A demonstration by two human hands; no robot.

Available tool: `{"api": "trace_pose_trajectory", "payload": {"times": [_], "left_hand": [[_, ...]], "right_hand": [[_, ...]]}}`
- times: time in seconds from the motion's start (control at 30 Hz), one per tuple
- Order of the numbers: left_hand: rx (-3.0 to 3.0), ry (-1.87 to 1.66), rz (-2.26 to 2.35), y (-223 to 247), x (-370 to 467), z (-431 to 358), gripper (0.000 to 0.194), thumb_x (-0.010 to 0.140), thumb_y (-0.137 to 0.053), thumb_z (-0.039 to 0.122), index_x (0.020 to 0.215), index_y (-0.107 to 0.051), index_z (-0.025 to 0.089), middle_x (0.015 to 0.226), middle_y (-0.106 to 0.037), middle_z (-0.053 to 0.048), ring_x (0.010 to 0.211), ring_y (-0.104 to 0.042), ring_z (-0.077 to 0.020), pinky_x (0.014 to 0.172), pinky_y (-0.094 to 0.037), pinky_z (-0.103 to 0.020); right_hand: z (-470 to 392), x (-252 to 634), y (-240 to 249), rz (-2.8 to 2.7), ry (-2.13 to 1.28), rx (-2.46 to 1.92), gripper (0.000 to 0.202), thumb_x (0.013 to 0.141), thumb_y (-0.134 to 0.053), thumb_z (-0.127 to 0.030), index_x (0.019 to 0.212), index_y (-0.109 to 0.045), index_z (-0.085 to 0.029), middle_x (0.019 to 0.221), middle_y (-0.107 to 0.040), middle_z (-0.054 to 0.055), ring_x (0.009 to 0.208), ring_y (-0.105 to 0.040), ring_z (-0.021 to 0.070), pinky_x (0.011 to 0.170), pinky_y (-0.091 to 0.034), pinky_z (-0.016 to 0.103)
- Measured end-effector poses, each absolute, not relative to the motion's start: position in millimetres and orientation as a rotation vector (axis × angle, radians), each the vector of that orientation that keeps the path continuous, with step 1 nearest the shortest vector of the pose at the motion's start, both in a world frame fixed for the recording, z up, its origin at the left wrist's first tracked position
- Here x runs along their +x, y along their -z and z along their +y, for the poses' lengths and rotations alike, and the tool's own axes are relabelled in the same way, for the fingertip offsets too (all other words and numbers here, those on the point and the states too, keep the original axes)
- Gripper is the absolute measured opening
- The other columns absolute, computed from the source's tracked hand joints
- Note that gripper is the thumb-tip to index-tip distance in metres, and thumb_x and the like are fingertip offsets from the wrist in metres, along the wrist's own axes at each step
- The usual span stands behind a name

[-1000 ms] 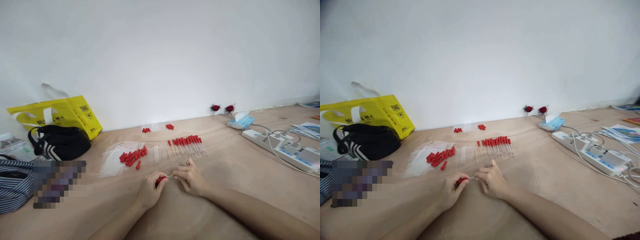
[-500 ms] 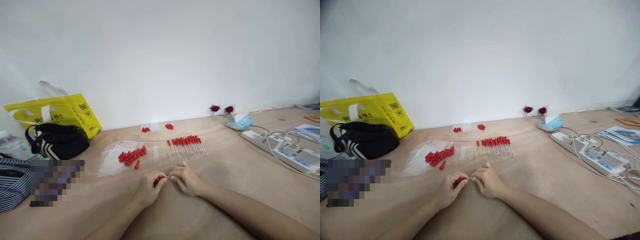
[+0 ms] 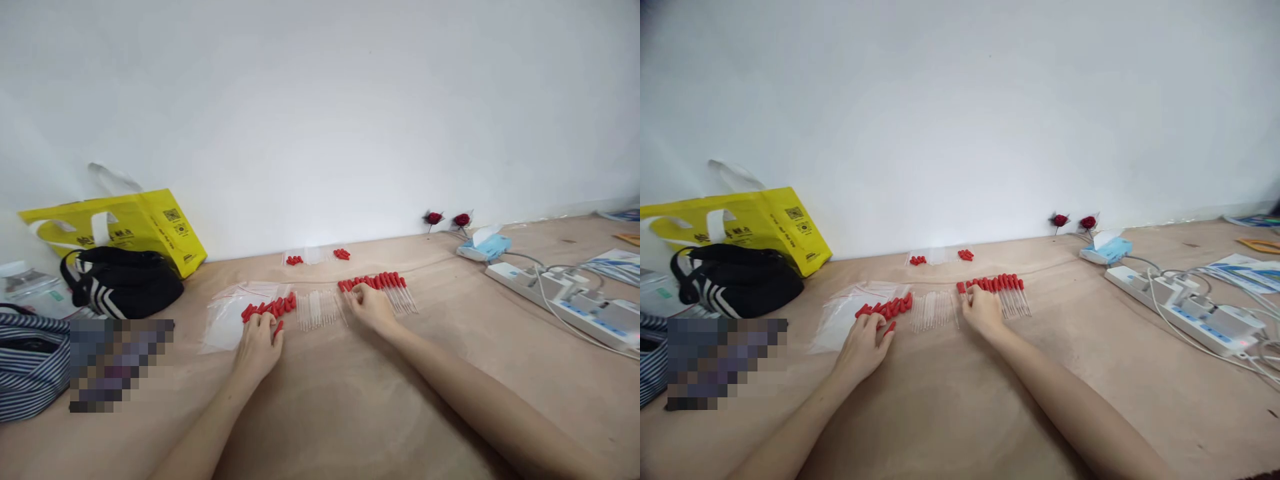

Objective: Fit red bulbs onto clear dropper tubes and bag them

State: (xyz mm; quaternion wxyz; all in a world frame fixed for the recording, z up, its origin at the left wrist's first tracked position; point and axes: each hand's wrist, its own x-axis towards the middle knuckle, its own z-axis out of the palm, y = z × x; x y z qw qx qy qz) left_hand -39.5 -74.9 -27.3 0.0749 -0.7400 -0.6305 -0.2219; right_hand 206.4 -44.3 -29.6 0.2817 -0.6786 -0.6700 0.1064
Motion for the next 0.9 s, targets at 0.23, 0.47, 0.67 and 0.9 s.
{"api": "trace_pose_trajectory", "payload": {"times": [0.23, 0.47, 0.67, 0.9], "left_hand": [[-2.251, 0.530, -2.014, 30, -38, -73, 0.011, 0.076, -0.052, 0.024, 0.077, -0.042, 0.019, 0.079, -0.054, -0.004, 0.074, -0.056, -0.0195, 0.065, -0.042, -0.028], [-2.221, 0.495, -2.037, 26, -34, -74, 0.009, 0.077, -0.049, 0.016, 0.086, -0.046, 0.016, 0.077, -0.058, -0.005, 0.072, -0.058, -0.0205, 0.062, -0.042, -0.028], [-2.250, 0.688, -1.816, 30, -27, -80, 0.023, 0.075, -0.047, 0.013, 0.097, -0.053, 0.013, 0.085, -0.057, -0.008, 0.077, -0.058, -0.0212, 0.065, -0.045, -0.030], [-2.530, 1.032, -1.471, 40, -5, -92, 0.024, 0.081, -0.037, 0.016, 0.086, -0.060, 0.015, 0.078, -0.052, -0.005, 0.070, -0.056, -0.0168, 0.065, -0.047, -0.028]], "right_hand": [[-21, 188, 34, -1.761, -0.178, -2.058, 0.020, 0.076, -0.044, -0.022, 0.091, -0.056, -0.016, 0.081, -0.066, 0.010, 0.083, -0.059, 0.0225, 0.073, -0.027, 0.033], [-27, 190, 35, -1.793, -0.122, -2.031, 0.022, 0.079, -0.042, -0.027, 0.093, -0.056, -0.017, 0.092, -0.064, 0.010, 0.088, -0.056, 0.0215, 0.076, -0.026, 0.033], [-35, 177, 33, -1.954, -0.073, -2.009, 0.026, 0.077, -0.044, -0.035, 0.082, -0.062, -0.016, 0.085, -0.065, 0.011, 0.082, -0.058, 0.0228, 0.074, -0.027, 0.035], [-40, 166, 33, -1.999, -0.031, -2.033, 0.022, 0.076, -0.044, -0.019, 0.080, -0.063, -0.008, 0.083, -0.064, 0.018, 0.079, -0.059, 0.0252, 0.075, -0.028, 0.038]]}}
